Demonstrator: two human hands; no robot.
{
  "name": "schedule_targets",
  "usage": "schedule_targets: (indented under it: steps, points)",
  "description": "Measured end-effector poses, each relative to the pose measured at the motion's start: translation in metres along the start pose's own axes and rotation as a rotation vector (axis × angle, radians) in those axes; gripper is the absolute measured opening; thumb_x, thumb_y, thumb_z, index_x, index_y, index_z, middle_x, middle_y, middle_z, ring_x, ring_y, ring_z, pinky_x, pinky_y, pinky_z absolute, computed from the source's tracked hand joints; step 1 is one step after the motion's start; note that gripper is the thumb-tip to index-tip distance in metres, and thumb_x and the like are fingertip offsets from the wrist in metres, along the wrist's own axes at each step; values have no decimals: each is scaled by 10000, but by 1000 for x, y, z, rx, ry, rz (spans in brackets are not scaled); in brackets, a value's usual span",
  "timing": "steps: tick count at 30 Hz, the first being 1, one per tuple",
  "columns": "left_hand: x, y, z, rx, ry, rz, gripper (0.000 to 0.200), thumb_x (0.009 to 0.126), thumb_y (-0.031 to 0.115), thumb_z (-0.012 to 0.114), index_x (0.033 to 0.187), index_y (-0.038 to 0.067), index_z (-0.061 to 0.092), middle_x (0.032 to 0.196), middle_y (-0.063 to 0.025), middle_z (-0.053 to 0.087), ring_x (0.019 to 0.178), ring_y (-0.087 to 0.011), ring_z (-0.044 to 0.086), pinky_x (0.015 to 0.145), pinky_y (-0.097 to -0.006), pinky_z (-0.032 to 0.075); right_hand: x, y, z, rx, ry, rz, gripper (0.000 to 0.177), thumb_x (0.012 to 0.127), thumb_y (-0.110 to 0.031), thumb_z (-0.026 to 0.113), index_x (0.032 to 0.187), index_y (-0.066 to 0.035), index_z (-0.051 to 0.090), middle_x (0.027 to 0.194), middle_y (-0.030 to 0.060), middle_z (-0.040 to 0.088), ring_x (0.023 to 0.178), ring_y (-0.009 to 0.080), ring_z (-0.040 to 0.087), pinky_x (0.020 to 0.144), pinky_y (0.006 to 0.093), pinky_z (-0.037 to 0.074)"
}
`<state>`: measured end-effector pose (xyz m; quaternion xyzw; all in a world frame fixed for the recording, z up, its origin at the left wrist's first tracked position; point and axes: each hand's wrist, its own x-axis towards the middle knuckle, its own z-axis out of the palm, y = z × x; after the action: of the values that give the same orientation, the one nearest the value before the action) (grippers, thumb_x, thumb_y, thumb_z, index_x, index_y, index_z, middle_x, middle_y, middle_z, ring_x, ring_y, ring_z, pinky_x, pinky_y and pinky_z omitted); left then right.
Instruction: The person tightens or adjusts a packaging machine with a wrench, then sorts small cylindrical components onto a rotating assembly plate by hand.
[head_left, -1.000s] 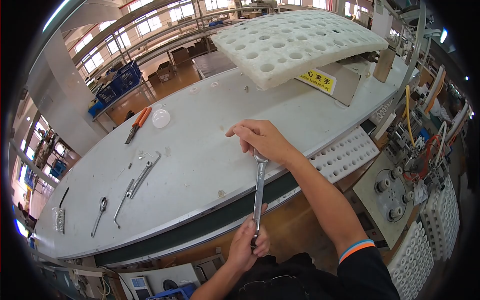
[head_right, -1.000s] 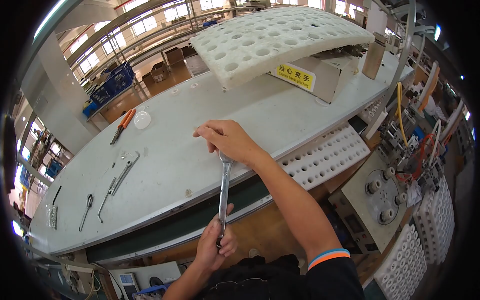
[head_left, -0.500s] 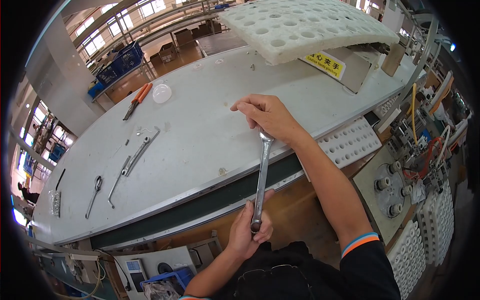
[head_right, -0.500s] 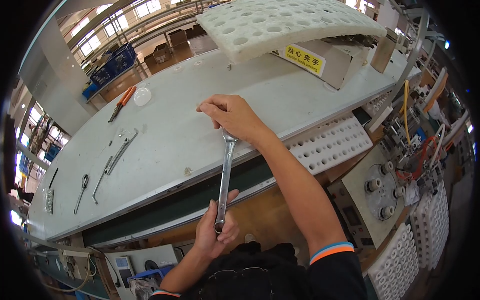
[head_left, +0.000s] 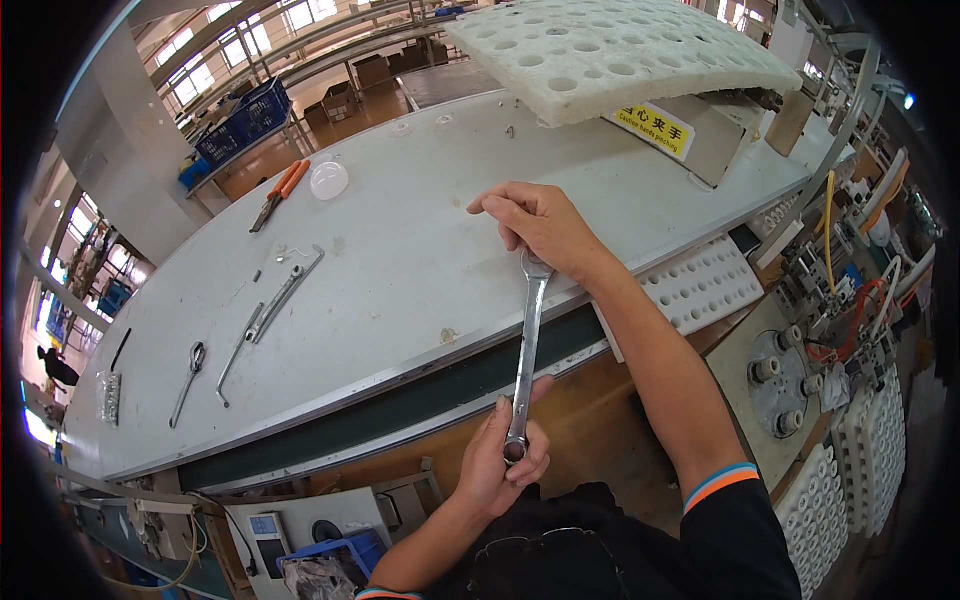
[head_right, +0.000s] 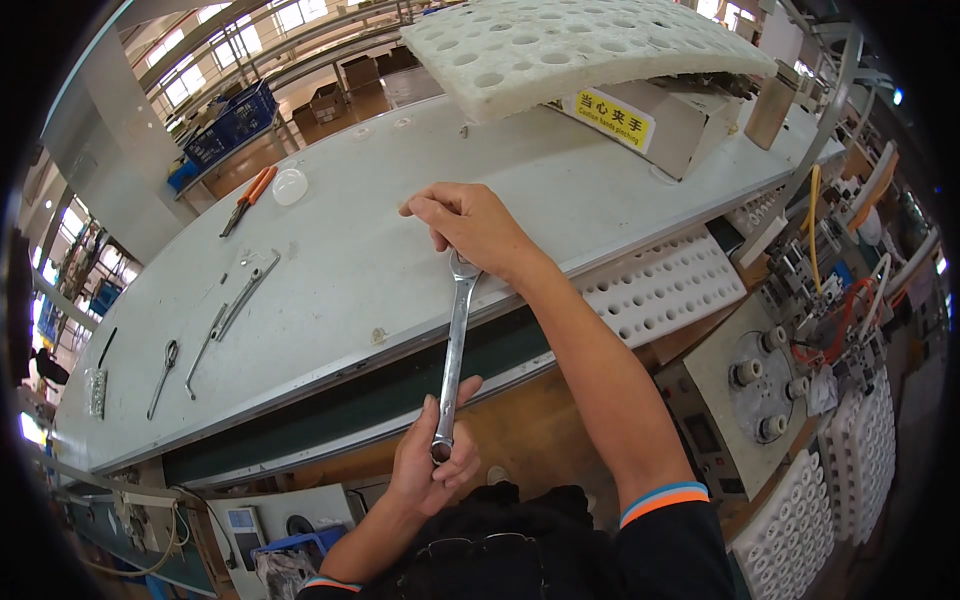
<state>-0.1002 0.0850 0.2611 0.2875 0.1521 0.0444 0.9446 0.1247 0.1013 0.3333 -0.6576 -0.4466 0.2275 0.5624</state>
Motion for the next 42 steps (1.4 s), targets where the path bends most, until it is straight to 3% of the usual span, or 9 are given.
schedule_targets:
  steps: [3,11,20,24,26,30,32,35,42]
  points:
    - [0,-1,-1,-30,-2,-23,524,989,406,185,1366,60,297,522,-9,423,344,-54,250,365,-199,275,-1,-3,0,12,-2,6,264,908,-279,507,973,-69,653,574,-42,468,530,37,422,467,182,320]
    - [5,-7,5,-66,60,22,435,991,391,210,1126,47,439,579,-22,455,368,-63,281,378,-211,277,0,-2,-1,83,0,41,264,898,-272,527,983,-55,652,584,-33,494,515,33,424,467,181,330]
    - [33,-33,20,-167,5,43,395,992,373,253,1167,69,434,698,-33,493,536,-96,384,516,-248,337,0,2,-2,60,15,-53,223,871,-200,555,990,-30,635,637,-3,542,528,47,458,500,184,366]
    - [44,-42,28,-197,-16,20,403,990,386,251,1166,75,436,675,-24,467,529,-95,368,510,-242,325,-1,1,-2,165,-12,-20,230,875,-207,550,988,-25,636,644,12,549,533,57,476,505,190,377]
    - [48,-47,31,-190,-36,49,405,980,421,261,1150,104,447,644,12,388,504,-83,310,477,-218,289,0,3,-3,185,-14,-27,233,877,-210,548,986,-25,637,646,16,551,533,61,481,505,191,378]
    - [56,-52,35,-272,-122,29,406,983,423,237,1092,90,444,635,-2,378,527,-95,339,513,-240,310,3,7,-4,232,-30,-55,248,886,-229,535,978,-24,639,646,19,551,528,67,477,501,196,379]
    - [60,-54,48,-246,34,19,365,973,446,271,982,130,451,629,24,346,520,-74,306,475,-212,284,2,6,-5,226,-31,-45,253,888,-235,530,975,-24,640,644,19,551,525,69,475,499,197,378]
    - [68,-58,55,-256,72,-12,359,963,469,289,915,142,430,632,36,341,524,-70,307,457,-213,285,2,6,-6,193,-39,-37,261,887,-246,524,965,-26,642,645,16,556,534,69,474,497,202,373]
    - [83,-66,42,-331,-19,-90,367,946,509,310,862,166,408,595,59,336,498,-59,324,447,-206,281,6,11,-4,181,-37,-85,287,874,-282,536,954,-29,645,644,15,564,576,74,476,521,214,376]
